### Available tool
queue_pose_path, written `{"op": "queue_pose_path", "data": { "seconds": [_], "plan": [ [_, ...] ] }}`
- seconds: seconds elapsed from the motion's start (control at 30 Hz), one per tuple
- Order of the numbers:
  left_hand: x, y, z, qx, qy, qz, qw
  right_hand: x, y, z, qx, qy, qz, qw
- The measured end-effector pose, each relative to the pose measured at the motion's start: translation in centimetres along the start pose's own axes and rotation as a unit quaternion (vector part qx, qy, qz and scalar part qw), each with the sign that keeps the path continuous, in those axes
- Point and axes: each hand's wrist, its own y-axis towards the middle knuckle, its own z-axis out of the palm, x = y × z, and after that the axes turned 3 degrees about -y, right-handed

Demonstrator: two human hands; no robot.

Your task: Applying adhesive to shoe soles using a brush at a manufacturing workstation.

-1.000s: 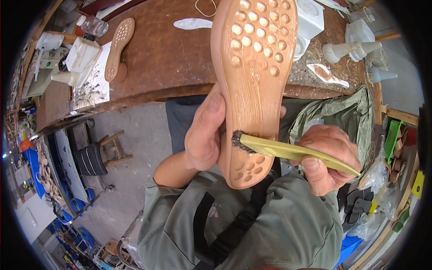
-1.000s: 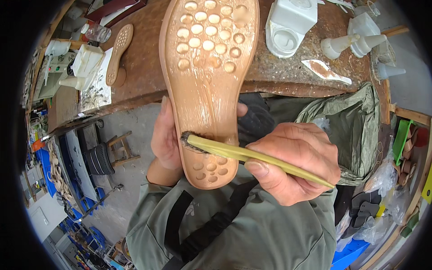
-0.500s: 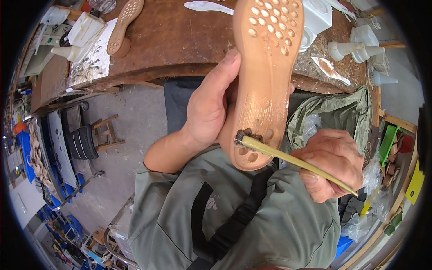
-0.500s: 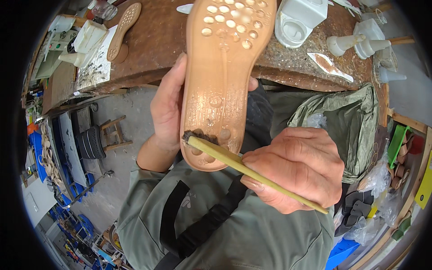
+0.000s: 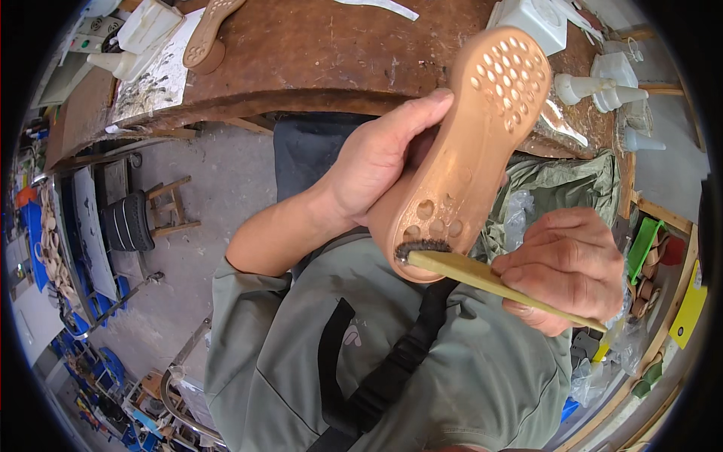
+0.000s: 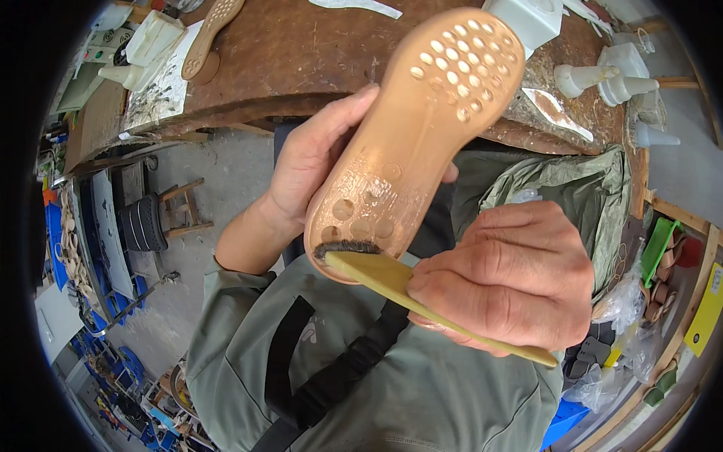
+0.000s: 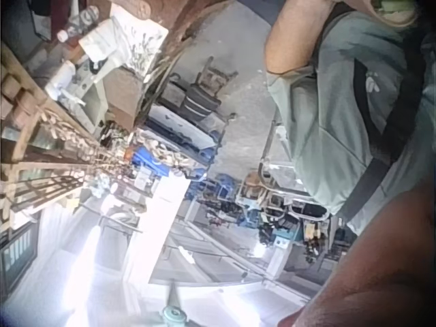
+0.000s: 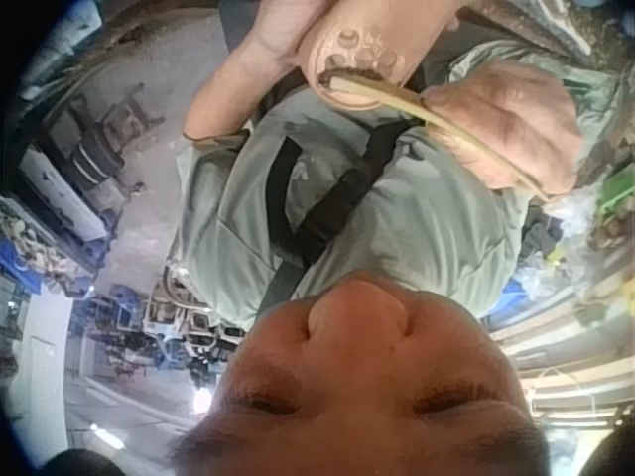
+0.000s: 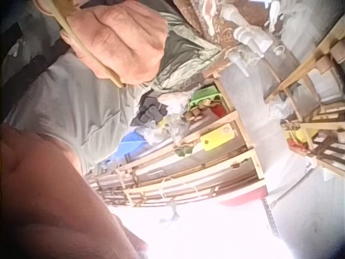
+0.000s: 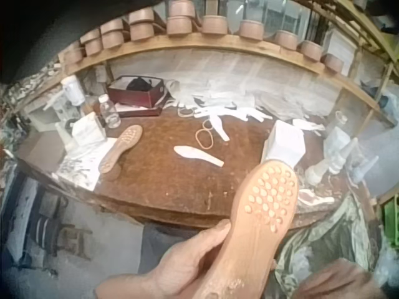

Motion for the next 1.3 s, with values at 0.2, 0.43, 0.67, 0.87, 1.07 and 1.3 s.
{"op": "queue_pose_path", "data": {
  "seconds": [0.2, 0.43, 0.67, 0.87, 1.07, 1.3],
  "plan": [
    [0.4, 0.2, -1.1, 0.003, -0.024, -0.065, 0.998, -1.7, 1.0, -0.6, 0.067, 0.058, -0.031, 0.996],
    [0.9, 0.1, -1.0, -0.042, -0.038, -0.121, 0.991, -4.1, 2.3, 0.1, 0.084, 0.170, -0.091, 0.978],
    [0.4, 0.0, -0.1, -0.053, -0.085, -0.199, 0.975, -4.8, 4.3, -0.8, 0.220, 0.228, -0.053, 0.947],
    [1.0, 1.1, -1.8, 0.061, -0.129, -0.250, 0.958, -5.4, 6.1, -0.9, 0.281, 0.259, -0.041, 0.923],
    [0.4, 1.0, -2.2, 0.048, -0.079, -0.261, 0.961, -4.7, 6.5, -2.2, 0.254, 0.211, 0.009, 0.944],
    [0.3, 0.4, -1.0, -0.081, -0.006, -0.223, 0.971, -5.4, 4.6, -5.2, 0.290, 0.174, 0.038, 0.940]
  ]
}}
